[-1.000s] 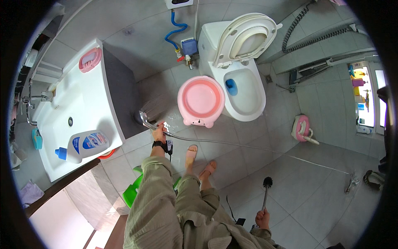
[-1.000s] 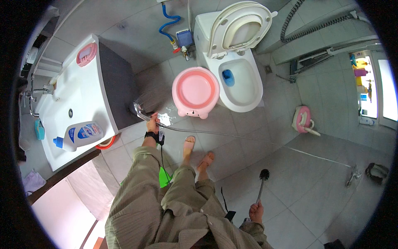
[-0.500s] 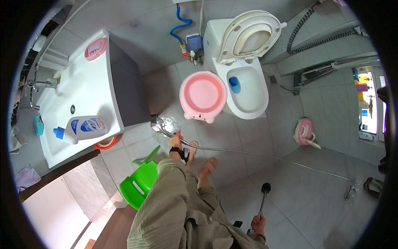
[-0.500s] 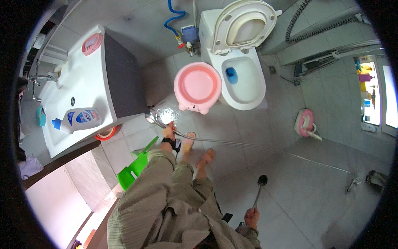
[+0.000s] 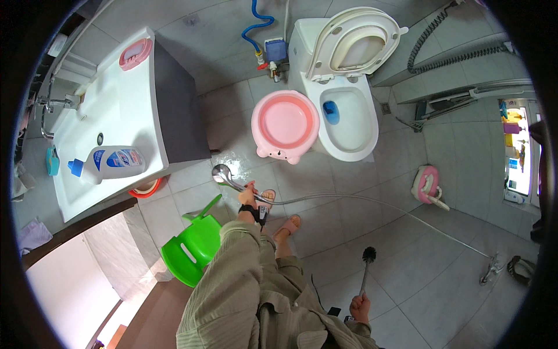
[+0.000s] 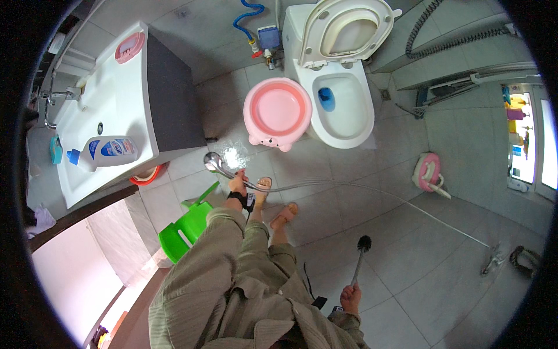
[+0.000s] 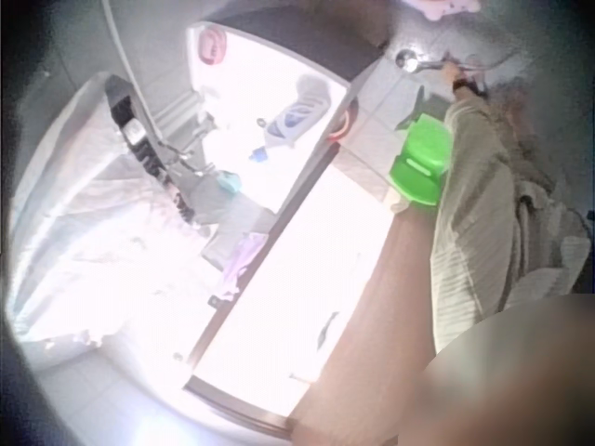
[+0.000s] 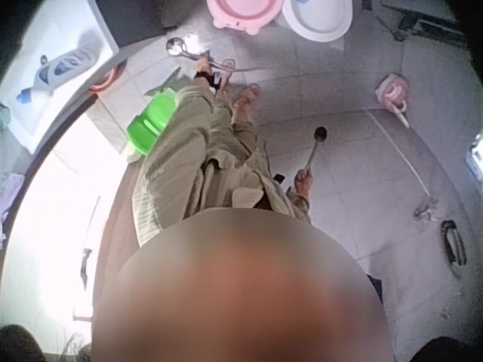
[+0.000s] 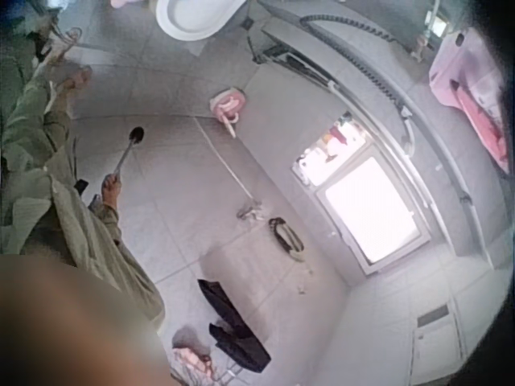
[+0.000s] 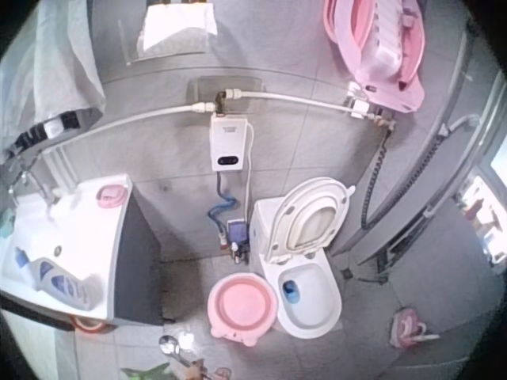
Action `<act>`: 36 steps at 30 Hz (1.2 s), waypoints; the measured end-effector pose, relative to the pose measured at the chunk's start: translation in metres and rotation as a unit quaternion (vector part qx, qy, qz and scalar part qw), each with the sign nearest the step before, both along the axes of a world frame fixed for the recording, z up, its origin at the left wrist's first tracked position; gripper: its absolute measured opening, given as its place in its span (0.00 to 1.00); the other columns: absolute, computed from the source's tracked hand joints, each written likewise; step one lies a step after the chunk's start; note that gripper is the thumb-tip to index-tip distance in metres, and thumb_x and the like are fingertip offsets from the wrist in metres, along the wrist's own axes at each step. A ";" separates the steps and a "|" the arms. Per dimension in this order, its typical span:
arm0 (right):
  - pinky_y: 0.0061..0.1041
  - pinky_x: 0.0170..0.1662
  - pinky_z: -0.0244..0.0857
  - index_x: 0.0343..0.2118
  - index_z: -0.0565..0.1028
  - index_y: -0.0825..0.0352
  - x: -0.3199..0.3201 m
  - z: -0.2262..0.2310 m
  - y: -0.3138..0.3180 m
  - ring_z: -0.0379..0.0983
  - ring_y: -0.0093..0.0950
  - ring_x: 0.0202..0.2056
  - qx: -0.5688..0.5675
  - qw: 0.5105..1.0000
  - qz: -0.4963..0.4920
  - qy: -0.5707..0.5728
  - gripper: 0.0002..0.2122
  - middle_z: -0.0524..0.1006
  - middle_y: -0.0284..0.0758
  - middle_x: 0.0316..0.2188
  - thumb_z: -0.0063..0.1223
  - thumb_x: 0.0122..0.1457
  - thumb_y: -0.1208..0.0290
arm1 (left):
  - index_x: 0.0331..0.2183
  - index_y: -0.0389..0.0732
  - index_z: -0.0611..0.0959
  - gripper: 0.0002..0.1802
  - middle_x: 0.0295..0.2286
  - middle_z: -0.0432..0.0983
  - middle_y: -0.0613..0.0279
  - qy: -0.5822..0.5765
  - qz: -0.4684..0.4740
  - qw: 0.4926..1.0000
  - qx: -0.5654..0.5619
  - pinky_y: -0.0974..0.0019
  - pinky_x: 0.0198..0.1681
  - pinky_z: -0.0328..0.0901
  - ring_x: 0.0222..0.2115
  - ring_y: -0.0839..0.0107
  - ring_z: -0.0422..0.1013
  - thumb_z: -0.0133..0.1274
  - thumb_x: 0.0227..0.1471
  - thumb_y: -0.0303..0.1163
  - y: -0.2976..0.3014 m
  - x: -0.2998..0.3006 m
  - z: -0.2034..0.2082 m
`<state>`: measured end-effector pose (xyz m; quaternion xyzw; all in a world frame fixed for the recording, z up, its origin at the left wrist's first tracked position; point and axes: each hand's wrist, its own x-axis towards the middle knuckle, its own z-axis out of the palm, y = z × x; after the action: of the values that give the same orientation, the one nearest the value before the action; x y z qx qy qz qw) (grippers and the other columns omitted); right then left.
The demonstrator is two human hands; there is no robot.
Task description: The person cleans the bathroom floor using a handheld shower head to spray water and a toilet brush to scrub the tiles. They rinse a pink child's potty and a metal trash can, then use a squeegee to push water toward the drain.
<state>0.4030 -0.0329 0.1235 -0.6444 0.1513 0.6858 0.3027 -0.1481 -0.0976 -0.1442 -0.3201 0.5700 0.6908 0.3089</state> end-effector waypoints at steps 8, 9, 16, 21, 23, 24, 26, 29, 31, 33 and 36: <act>0.17 0.12 0.39 0.22 0.57 0.59 0.002 0.007 0.026 0.44 0.16 0.11 0.015 1.000 -0.006 0.004 0.13 0.52 0.23 0.12 0.37 0.61 0.59 | 0.32 0.39 0.80 0.10 0.14 0.67 0.67 -0.004 -0.195 0.981 -0.025 0.70 0.19 0.57 0.17 0.75 0.64 0.49 0.46 0.30 0.054 0.113 0.049; 0.17 0.12 0.39 0.22 0.57 0.59 0.000 0.009 0.029 0.44 0.16 0.11 0.023 1.000 -0.007 -0.011 0.13 0.52 0.23 0.12 0.37 0.60 0.59 | 0.30 0.39 0.81 0.09 0.14 0.67 0.67 -0.028 -0.189 0.982 0.002 0.70 0.19 0.58 0.16 0.76 0.64 0.49 0.46 0.30 0.064 0.131 0.054; 0.16 0.14 0.40 0.28 0.64 0.62 -0.035 0.036 0.053 0.44 0.13 0.14 0.197 0.978 0.069 0.022 0.10 0.50 0.22 0.14 0.42 0.60 0.61 | 0.28 0.36 0.81 0.10 0.14 0.69 0.66 -0.002 -0.414 0.910 0.008 0.69 0.17 0.56 0.15 0.76 0.63 0.49 0.42 0.29 0.102 0.210 0.077; 0.15 0.17 0.42 0.30 0.65 0.63 -0.082 0.035 0.079 0.47 0.13 0.16 0.220 0.946 0.176 -0.161 0.08 0.50 0.21 0.15 0.48 0.57 0.66 | 0.30 0.36 0.81 0.11 0.15 0.70 0.64 0.016 -0.542 0.839 -0.041 0.68 0.18 0.58 0.16 0.75 0.65 0.49 0.42 0.30 0.119 0.224 0.123; 0.14 0.21 0.46 0.28 0.64 0.62 -0.102 0.019 0.099 0.51 0.13 0.18 0.219 0.924 0.240 -0.200 0.07 0.54 0.21 0.16 0.51 0.55 0.69 | 0.30 0.35 0.80 0.12 0.15 0.71 0.61 0.055 -0.609 0.789 -0.059 0.67 0.20 0.59 0.16 0.71 0.65 0.49 0.43 0.31 0.127 0.233 0.147; 0.14 0.24 0.48 0.27 0.64 0.62 -0.114 0.007 0.110 0.53 0.14 0.20 0.244 0.906 0.281 -0.200 0.08 0.57 0.21 0.17 0.53 0.54 0.70 | 0.30 0.34 0.80 0.12 0.16 0.71 0.58 0.087 -0.643 0.759 -0.058 0.65 0.20 0.60 0.17 0.69 0.65 0.50 0.43 0.31 0.130 0.242 0.157; 0.16 0.28 0.52 0.28 0.65 0.63 -0.135 -0.016 0.128 0.58 0.16 0.23 0.323 0.868 0.315 -0.205 0.09 0.62 0.24 0.19 0.55 0.52 0.70 | 0.29 0.32 0.78 0.12 0.17 0.71 0.54 0.165 -0.691 0.703 -0.039 0.62 0.22 0.61 0.18 0.64 0.66 0.50 0.43 0.32 0.134 0.260 0.169; 0.26 0.37 0.57 0.35 0.70 0.70 -0.155 -0.038 0.147 0.64 0.22 0.32 0.347 0.873 0.291 -0.179 0.15 0.70 0.30 0.30 0.60 0.48 0.69 | 0.28 0.30 0.75 0.12 0.18 0.71 0.48 0.355 -0.701 0.619 0.006 0.57 0.26 0.61 0.21 0.57 0.68 0.50 0.44 0.32 0.149 0.294 0.167; 0.25 0.39 0.57 0.38 0.69 0.71 -0.163 -0.042 0.155 0.64 0.23 0.33 0.365 0.892 0.235 -0.124 0.17 0.70 0.30 0.32 0.60 0.47 0.70 | 0.29 0.31 0.74 0.12 0.21 0.72 0.45 0.387 -0.692 0.609 0.016 0.54 0.29 0.62 0.25 0.53 0.70 0.50 0.45 0.31 0.156 0.307 0.161; 0.25 0.42 0.61 0.40 0.68 0.73 -0.168 -0.040 0.161 0.68 0.25 0.36 0.360 0.899 0.237 -0.075 0.17 0.71 0.33 0.35 0.57 0.49 0.72 | 0.31 0.32 0.74 0.11 0.25 0.73 0.43 0.253 -0.706 0.661 0.023 0.54 0.31 0.62 0.30 0.51 0.70 0.49 0.45 0.30 0.164 0.317 0.157; 0.26 0.41 0.66 0.42 0.67 0.74 -0.180 -0.035 0.171 0.70 0.28 0.39 0.396 0.900 0.182 -0.019 0.15 0.71 0.37 0.35 0.53 0.52 0.75 | 0.40 0.39 0.72 0.16 0.35 0.71 0.44 0.321 -0.662 0.669 0.102 0.56 0.36 0.63 0.37 0.51 0.68 0.50 0.45 0.29 0.178 0.316 0.152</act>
<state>0.2232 0.1381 0.0882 -0.5008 -0.2580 0.7197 0.4058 0.1681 0.0805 0.0075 0.4165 0.6226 0.4183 0.5137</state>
